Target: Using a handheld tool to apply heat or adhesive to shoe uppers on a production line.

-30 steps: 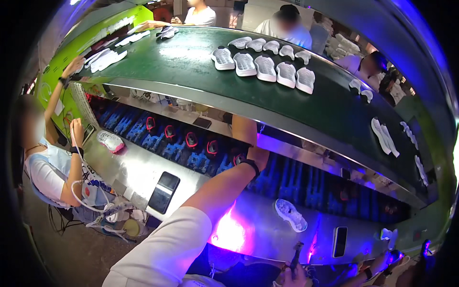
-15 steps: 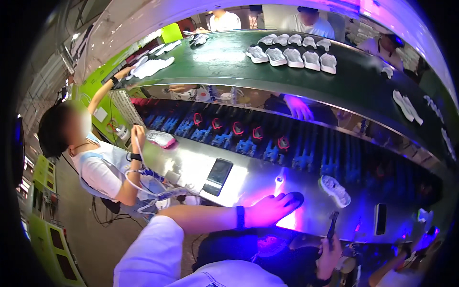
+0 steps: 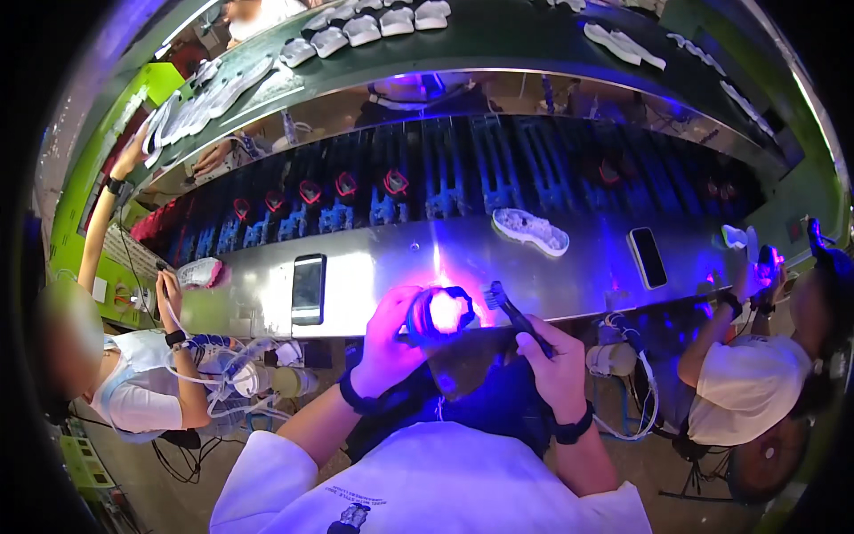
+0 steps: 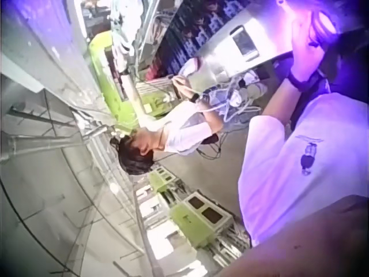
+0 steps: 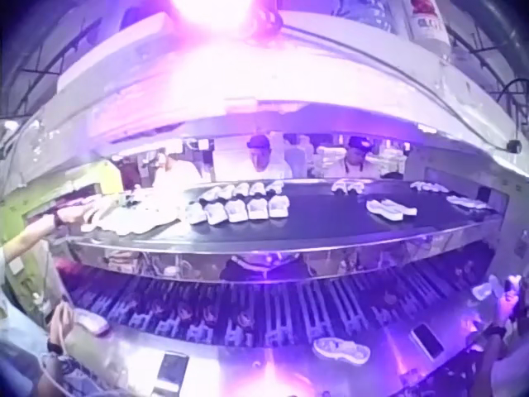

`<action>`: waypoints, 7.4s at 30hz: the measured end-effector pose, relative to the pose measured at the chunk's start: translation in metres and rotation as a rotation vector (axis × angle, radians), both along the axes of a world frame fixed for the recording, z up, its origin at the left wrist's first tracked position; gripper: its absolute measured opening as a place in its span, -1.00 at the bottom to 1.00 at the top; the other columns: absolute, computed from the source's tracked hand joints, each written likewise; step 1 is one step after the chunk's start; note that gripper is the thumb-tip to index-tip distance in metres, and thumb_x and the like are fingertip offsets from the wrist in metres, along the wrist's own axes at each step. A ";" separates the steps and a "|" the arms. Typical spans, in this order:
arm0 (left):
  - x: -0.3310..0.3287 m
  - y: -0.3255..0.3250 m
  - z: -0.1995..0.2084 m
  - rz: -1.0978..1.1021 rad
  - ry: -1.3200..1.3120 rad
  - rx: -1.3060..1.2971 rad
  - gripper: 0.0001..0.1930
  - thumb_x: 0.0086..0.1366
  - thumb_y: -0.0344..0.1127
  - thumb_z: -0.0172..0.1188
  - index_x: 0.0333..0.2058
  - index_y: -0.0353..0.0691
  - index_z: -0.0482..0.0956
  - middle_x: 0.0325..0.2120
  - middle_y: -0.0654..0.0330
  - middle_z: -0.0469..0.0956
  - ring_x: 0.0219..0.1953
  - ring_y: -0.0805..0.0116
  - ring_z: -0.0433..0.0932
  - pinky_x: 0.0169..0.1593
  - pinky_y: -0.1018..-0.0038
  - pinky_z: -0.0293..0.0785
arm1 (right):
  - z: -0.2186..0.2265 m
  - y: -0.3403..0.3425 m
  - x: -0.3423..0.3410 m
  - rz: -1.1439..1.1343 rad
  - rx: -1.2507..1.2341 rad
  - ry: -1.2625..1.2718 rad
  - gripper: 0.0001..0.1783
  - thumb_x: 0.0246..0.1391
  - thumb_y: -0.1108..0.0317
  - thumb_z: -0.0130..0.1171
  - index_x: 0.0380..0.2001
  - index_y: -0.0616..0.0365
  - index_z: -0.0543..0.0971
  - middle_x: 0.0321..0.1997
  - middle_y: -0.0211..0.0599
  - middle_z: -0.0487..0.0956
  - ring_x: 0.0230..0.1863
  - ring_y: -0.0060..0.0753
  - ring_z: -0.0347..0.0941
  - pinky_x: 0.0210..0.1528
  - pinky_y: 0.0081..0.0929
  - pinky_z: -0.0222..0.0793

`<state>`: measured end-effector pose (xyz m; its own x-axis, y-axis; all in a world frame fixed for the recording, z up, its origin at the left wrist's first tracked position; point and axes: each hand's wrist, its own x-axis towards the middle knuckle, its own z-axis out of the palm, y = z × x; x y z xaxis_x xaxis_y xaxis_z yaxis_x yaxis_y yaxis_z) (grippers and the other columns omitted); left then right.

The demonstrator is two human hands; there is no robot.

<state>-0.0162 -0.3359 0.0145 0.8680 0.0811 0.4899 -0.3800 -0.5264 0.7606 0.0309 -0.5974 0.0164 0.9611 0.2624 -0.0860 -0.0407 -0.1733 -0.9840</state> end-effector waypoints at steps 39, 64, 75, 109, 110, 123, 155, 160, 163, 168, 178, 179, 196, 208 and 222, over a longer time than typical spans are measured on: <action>-0.015 0.006 0.001 -0.067 -0.158 0.500 -0.51 0.02 -0.49 0.35 0.02 -0.15 0.67 0.04 0.10 0.59 0.12 -0.02 0.57 0.20 0.08 0.55 | -0.005 -0.018 0.005 0.325 -0.066 0.163 -0.62 0.13 0.41 0.33 0.02 0.32 0.65 -0.30 -0.39 0.65 -0.30 -0.60 0.52 -0.22 -0.56 0.44; -0.020 -0.022 -0.011 0.262 0.249 0.337 -0.41 -0.04 -0.58 0.36 0.07 -0.10 0.64 -0.02 0.12 0.62 -0.04 0.12 0.67 0.00 0.36 0.63 | -0.039 -0.039 -0.027 0.231 0.048 0.301 -0.60 0.21 0.40 0.32 0.09 0.31 0.61 -0.29 -0.42 0.63 -0.28 -0.62 0.49 -0.15 -0.59 0.42; -0.019 0.001 -0.005 0.258 0.424 0.273 -0.44 -0.06 -0.56 0.39 0.02 -0.10 0.66 -0.11 0.14 0.65 -0.14 0.14 0.69 -0.08 0.36 0.64 | 0.003 -0.012 0.008 0.367 -0.407 -0.156 -0.61 0.06 0.45 0.35 0.01 0.18 0.66 -0.36 -0.21 0.60 -0.35 -0.29 0.53 -0.21 -0.46 0.41; -0.024 -0.015 0.004 -0.277 0.918 -0.767 -0.44 0.14 -0.54 0.44 0.14 -0.33 0.52 -0.09 0.21 0.66 -0.11 0.50 0.63 0.01 0.52 0.56 | -0.011 -0.023 0.032 0.461 -0.049 0.091 -0.69 0.19 0.45 0.24 0.00 0.27 0.65 -0.19 -0.32 0.71 -0.15 -0.49 0.58 0.01 -0.48 0.44; -0.025 -0.016 0.002 -0.279 0.888 -0.814 -0.47 0.16 -0.52 0.44 0.13 -0.33 0.53 -0.10 0.22 0.66 -0.12 0.50 0.63 0.00 0.53 0.57 | -0.013 -0.023 0.030 0.455 -0.050 0.093 -0.69 0.19 0.45 0.24 0.00 0.27 0.65 -0.19 -0.32 0.71 -0.15 -0.49 0.58 0.01 -0.48 0.44; -0.016 -0.014 0.005 -0.234 0.995 -0.904 -0.60 0.30 -0.39 0.37 0.08 -0.33 0.58 -0.12 0.22 0.67 -0.14 0.53 0.62 -0.02 0.53 0.59 | -0.026 -0.017 0.024 0.343 -0.121 0.069 -0.61 0.15 0.43 0.32 0.05 0.27 0.63 -0.15 -0.18 0.72 -0.14 -0.44 0.61 0.02 -0.48 0.47; -0.007 -0.025 0.001 -0.010 0.760 -0.881 -0.54 0.36 -0.34 0.31 0.13 -0.47 0.46 -0.10 0.16 0.64 -0.10 0.47 0.61 0.04 0.48 0.55 | -0.005 -0.039 0.027 0.396 -0.218 -0.003 -0.66 0.05 0.44 0.36 -0.06 0.26 0.68 -0.31 -0.29 0.69 -0.29 -0.47 0.56 -0.15 -0.51 0.44; -0.008 -0.025 -0.001 0.081 0.798 -1.006 -0.61 0.38 -0.22 0.30 0.03 -0.40 0.55 -0.18 0.20 0.66 -0.22 0.51 0.64 -0.07 0.53 0.57 | -0.001 -0.035 0.024 0.371 -0.304 -0.052 -0.64 0.00 0.46 0.37 -0.08 0.25 0.69 -0.34 -0.25 0.67 -0.31 -0.42 0.57 -0.19 -0.49 0.42; -0.008 -0.021 -0.010 0.090 0.824 -1.031 -0.63 0.43 -0.12 0.23 -0.04 -0.36 0.58 -0.25 0.23 0.66 -0.30 0.55 0.63 -0.16 0.57 0.56 | 0.001 -0.024 0.025 0.367 -0.306 -0.105 -0.62 0.01 0.46 0.37 -0.04 0.22 0.68 -0.35 -0.22 0.65 -0.34 -0.39 0.55 -0.21 -0.49 0.42; -0.013 -0.008 -0.023 0.050 0.926 -1.329 -0.60 0.47 0.02 0.14 -0.11 -0.26 0.62 -0.27 0.25 0.65 -0.23 0.51 0.63 -0.10 0.52 0.57 | 0.009 -0.005 0.034 0.369 -0.398 -0.208 -0.61 0.02 0.44 0.38 -0.03 0.16 0.68 -0.41 -0.19 0.60 -0.39 -0.31 0.52 -0.26 -0.46 0.40; -0.010 -0.014 -0.022 0.190 1.070 -1.640 -0.48 0.41 0.13 0.19 0.01 -0.28 0.52 -0.14 0.07 0.59 -0.15 0.24 0.64 -0.03 0.45 0.63 | 0.015 0.005 0.044 0.376 -0.526 -0.239 -0.58 0.01 0.48 0.39 0.01 0.21 0.66 -0.40 -0.27 0.57 -0.39 -0.44 0.47 -0.26 -0.52 0.36; -0.012 -0.014 -0.025 0.167 1.073 -1.683 -0.48 0.43 0.10 0.16 0.06 -0.26 0.48 -0.11 0.07 0.57 -0.13 0.22 0.64 -0.04 0.45 0.64 | 0.013 0.006 0.045 0.375 -0.516 -0.225 -0.58 0.01 0.49 0.39 0.01 0.21 0.67 -0.38 -0.25 0.59 -0.37 -0.42 0.50 -0.24 -0.52 0.38; -0.012 -0.030 -0.020 -0.052 1.289 -2.388 -0.50 0.50 0.00 0.08 0.20 -0.25 0.33 -0.06 -0.08 0.56 -0.26 0.23 0.68 -0.18 0.48 0.77 | -0.015 -0.017 0.035 0.327 -0.295 -0.228 -0.61 -0.03 0.48 0.39 -0.06 0.23 0.68 -0.42 -0.27 0.56 -0.40 -0.36 0.49 -0.30 -0.49 0.36; 0.024 -0.003 -0.016 -0.396 0.945 -1.333 -0.51 0.45 -0.08 0.19 0.19 -0.29 0.45 -0.17 0.18 0.64 -0.19 0.51 0.60 -0.15 0.60 0.58 | -0.010 0.018 0.041 0.101 -0.292 -0.187 -0.66 0.05 0.56 0.34 -0.06 0.32 0.66 -0.26 -0.21 0.69 -0.21 -0.48 0.60 -0.07 -0.52 0.47; 0.207 0.173 -0.079 0.367 0.573 0.196 -0.41 0.26 0.01 0.37 0.03 -0.41 0.54 -0.33 -0.07 0.70 -0.26 0.11 0.73 -0.12 0.31 0.62 | -0.059 -0.045 0.071 0.006 -0.134 0.311 -0.48 0.18 0.58 0.19 0.24 0.28 0.48 -0.29 -0.39 0.62 -0.44 -0.75 0.40 -0.42 -0.73 0.29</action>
